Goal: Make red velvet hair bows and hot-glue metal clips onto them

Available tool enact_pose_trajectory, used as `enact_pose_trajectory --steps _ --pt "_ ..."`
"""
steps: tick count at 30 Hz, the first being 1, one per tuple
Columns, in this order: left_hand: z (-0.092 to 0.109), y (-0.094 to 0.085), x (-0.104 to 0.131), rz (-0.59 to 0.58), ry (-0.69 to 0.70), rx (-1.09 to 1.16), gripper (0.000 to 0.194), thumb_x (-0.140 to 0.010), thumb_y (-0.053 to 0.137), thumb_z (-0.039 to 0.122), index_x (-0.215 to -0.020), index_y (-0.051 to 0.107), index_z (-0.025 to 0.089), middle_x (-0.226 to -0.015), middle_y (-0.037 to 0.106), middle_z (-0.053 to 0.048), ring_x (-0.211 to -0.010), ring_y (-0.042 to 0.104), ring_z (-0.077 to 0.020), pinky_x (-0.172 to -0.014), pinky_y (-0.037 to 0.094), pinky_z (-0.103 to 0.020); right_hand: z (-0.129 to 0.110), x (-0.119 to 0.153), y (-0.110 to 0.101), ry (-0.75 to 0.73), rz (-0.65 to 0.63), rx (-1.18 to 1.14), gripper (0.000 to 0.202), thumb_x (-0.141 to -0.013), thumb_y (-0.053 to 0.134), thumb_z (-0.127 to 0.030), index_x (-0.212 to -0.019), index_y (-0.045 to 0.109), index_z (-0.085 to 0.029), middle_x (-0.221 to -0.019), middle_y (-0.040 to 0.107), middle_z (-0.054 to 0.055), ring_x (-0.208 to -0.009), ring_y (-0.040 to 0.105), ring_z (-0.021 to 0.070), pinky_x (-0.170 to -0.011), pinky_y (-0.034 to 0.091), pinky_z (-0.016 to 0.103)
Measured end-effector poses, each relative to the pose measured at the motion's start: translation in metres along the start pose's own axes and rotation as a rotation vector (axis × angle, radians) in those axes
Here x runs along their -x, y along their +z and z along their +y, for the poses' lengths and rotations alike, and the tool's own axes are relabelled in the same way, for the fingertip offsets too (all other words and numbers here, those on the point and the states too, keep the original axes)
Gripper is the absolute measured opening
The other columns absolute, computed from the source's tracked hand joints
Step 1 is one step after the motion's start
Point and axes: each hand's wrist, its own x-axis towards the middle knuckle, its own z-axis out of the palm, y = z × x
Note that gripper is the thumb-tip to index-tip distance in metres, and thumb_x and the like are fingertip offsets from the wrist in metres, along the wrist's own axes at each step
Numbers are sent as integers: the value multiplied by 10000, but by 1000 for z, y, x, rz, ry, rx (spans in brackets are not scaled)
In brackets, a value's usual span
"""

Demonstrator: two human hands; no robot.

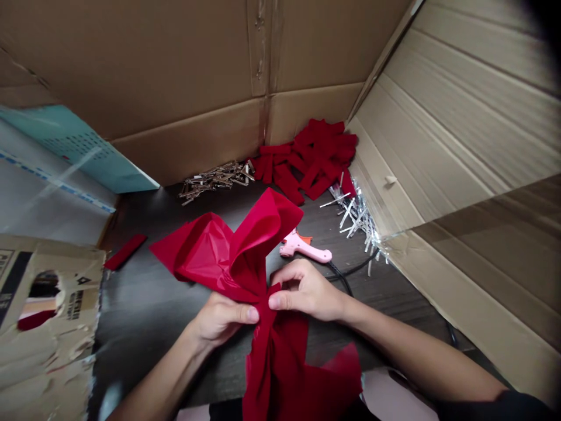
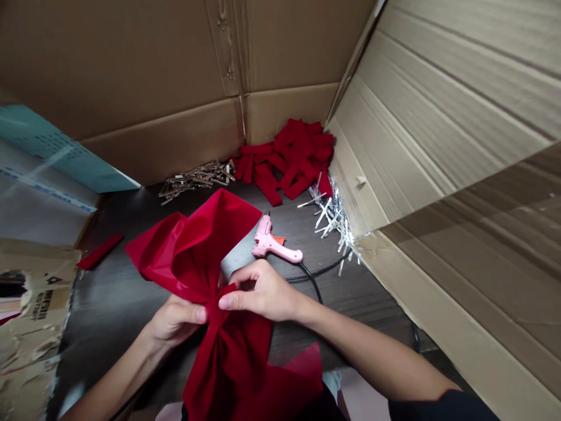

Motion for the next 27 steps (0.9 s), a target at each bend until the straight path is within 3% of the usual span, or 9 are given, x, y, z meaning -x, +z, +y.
enact_pose_trajectory --steps 7,11,15,20,23,27 --pt "0 -1 -4 -47 -118 -25 487 -400 941 199 -849 765 131 -837 766 -102 -822 707 -271 -850 559 -396 6 0 0 143 -82 -101 484 -571 846 -524 -560 541 -149 -437 451 -67 -412 369 60 -390 233 197" --pt "1 4 -5 95 -69 -36 498 -389 939 195 -846 755 122 -856 764 -100 -843 698 -262 -873 541 -386 7 0 0 141 -12 -111 505 -580 830 -555 -570 513 -162 -427 448 -75 -398 374 61 -383 241 194" --pt "-2 11 -6 237 64 -100 332 -517 894 238 -790 751 118 -843 762 -89 -763 688 -220 -800 541 -342 9 -4 -4 86 113 -11 522 -620 797 -578 -546 479 -171 -436 417 -80 -413 351 59 -397 220 201" --pt "-3 10 -5 413 236 -397 249 -475 901 178 -670 748 147 -675 735 -35 -639 644 -179 -631 502 -244 13 -8 -8 18 145 101 489 -638 779 -584 -583 559 -150 -529 503 -38 -515 427 93 -476 311 225" --pt "0 7 -4 346 254 -554 227 -527 886 198 -710 763 145 -705 729 -47 -672 640 -202 -653 497 -264 15 -7 -6 -44 155 148 461 -697 743 -570 -608 561 -156 -581 516 -27 -583 460 115 -526 354 241" --pt "4 4 -3 236 254 -586 195 -685 807 274 -832 776 151 -837 741 -72 -797 654 -233 -777 499 -303 12 -5 -6 -83 120 190 433 -731 741 -517 -596 536 -160 -565 484 -40 -567 428 106 -527 345 239"
